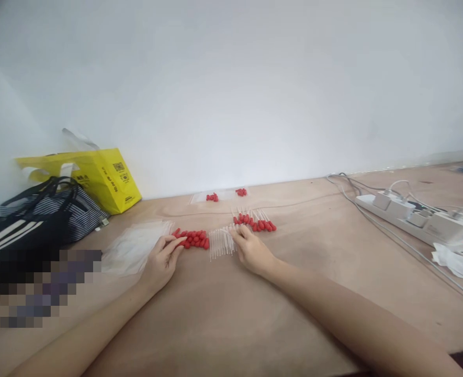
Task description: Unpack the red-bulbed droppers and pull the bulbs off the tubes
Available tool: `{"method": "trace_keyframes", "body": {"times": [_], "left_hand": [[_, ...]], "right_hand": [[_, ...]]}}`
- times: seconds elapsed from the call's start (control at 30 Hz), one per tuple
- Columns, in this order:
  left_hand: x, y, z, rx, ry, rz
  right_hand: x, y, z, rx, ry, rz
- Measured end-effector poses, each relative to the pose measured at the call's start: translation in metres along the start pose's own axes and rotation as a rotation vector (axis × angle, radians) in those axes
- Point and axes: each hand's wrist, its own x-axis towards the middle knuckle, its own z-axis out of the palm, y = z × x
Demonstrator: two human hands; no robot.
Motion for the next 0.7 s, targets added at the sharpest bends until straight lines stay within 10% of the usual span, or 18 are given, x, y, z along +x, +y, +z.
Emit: {"method": "trace_keyframes", "body": {"times": [0.27,0.7], "left_hand": [[-0.001,-0.003,0.000,-0.015,-0.027,-0.064],[-0.001,0.008,0.000,-0.006,-0.102,-0.035]], "right_hand": [[0.051,-0.039,0.022,-0.295,-0.328,0.176],[0.043,-0.039,0.021,-0.324,-0.158,0.185]]}}
